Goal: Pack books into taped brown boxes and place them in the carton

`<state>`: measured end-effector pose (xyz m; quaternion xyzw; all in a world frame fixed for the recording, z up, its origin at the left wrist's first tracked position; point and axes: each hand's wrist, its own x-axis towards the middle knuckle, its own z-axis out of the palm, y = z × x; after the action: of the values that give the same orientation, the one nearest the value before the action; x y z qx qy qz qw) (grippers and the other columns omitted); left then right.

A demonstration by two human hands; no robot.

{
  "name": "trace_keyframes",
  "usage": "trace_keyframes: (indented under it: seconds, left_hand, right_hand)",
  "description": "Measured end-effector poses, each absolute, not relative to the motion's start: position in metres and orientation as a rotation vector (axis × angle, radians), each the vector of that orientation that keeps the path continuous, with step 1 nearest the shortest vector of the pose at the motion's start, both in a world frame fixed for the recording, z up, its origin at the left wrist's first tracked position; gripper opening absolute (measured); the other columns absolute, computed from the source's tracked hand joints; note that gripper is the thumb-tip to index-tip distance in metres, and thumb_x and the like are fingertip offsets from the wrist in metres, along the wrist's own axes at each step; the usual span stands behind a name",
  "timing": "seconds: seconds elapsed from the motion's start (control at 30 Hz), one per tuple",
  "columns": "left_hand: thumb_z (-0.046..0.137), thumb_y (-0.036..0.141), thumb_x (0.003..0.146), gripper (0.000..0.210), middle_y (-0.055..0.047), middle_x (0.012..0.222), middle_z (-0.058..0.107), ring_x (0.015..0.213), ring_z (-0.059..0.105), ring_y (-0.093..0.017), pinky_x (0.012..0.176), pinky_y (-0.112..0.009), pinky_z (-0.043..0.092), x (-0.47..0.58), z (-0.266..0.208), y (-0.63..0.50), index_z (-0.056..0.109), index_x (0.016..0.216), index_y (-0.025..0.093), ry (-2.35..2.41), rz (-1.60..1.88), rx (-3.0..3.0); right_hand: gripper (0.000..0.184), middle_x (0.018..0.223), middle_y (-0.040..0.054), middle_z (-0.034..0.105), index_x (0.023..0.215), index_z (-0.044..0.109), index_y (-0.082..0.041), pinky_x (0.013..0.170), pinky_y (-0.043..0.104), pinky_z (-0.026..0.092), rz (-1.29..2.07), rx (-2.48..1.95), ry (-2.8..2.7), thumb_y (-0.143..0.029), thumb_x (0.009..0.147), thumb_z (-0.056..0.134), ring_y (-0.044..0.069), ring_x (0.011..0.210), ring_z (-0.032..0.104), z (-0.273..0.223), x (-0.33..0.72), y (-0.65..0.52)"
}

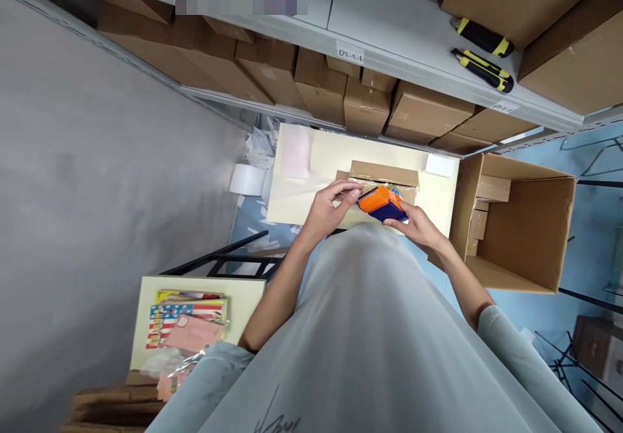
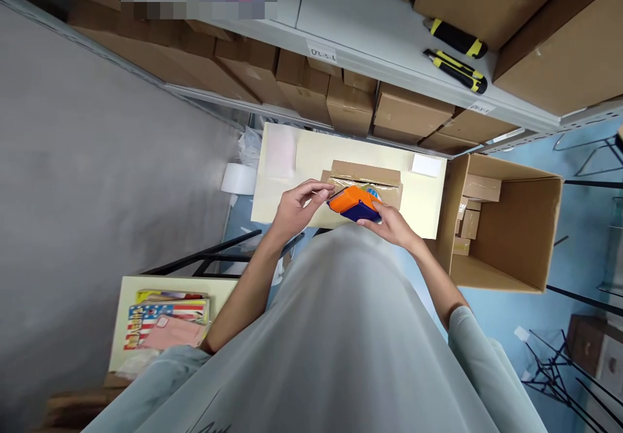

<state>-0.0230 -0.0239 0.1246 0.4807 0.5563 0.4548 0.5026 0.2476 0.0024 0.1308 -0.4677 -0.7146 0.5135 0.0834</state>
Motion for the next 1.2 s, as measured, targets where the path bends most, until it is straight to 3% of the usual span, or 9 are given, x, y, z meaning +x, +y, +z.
trace_keyframes:
  seconds: [0.27,0.53,0.73,0.97,1.2]
  left_hand:
    - [0.087,0.058,0.084,0.046,-0.009,0.102,0.08,0.09,0.073,-0.022,0.086,-0.037,0.064,-0.03,0.11,-0.024,0.081,0.109,0.02,1.281,1.004,0.919]
    - [0.07,0.056,0.098,0.035,-0.006,0.098,0.075,0.093,0.07,-0.022,0.088,-0.034,0.06,-0.028,0.107,-0.03,0.073,0.098,0.021,1.305,0.998,1.043]
    - [0.066,0.051,0.1,0.03,-0.005,0.095,0.072,0.088,0.067,-0.02,0.084,-0.032,0.057,-0.024,0.105,-0.035,0.068,0.097,0.022,1.42,1.054,0.963]
    - [0.072,0.056,0.093,0.034,-0.004,0.087,0.071,0.086,0.068,-0.021,0.083,-0.032,0.057,-0.028,0.098,-0.04,0.069,0.094,0.022,1.401,1.077,0.789]
    - [0.08,0.055,0.088,0.036,-0.004,0.084,0.072,0.081,0.066,-0.019,0.073,-0.028,0.055,-0.055,0.084,-0.032,0.074,0.096,0.02,1.511,1.162,0.62]
  right_hand:
    - [0.06,0.093,0.0082,0.075,0.106,0.074,-0.024,0.083,0.041,0.055,1.544,-1.455,-2.155,-0.082,0.091,0.07,0.031,0.086,0.067,0.141,0.244,0.003]
    - [0.058,0.081,0.0039,0.069,0.093,0.069,-0.024,0.072,0.035,0.045,1.538,-1.439,-2.348,-0.081,0.094,0.066,0.024,0.074,0.06,0.159,0.238,0.011]
    - [0.056,0.073,0.0014,0.065,0.09,0.067,-0.024,0.067,0.033,0.041,1.549,-1.466,-2.442,-0.08,0.095,0.066,0.021,0.066,0.054,0.167,0.231,0.021]
    - [0.054,0.083,0.0012,0.076,0.106,0.075,-0.023,0.068,0.033,0.047,1.931,-1.405,-2.285,-0.075,0.095,0.069,0.023,0.073,0.065,0.193,0.219,0.031]
    - [0.057,0.087,0.0047,0.081,0.102,0.075,-0.02,0.068,0.032,0.051,2.151,-1.485,-2.187,-0.075,0.089,0.076,0.022,0.076,0.072,0.211,0.233,0.063]
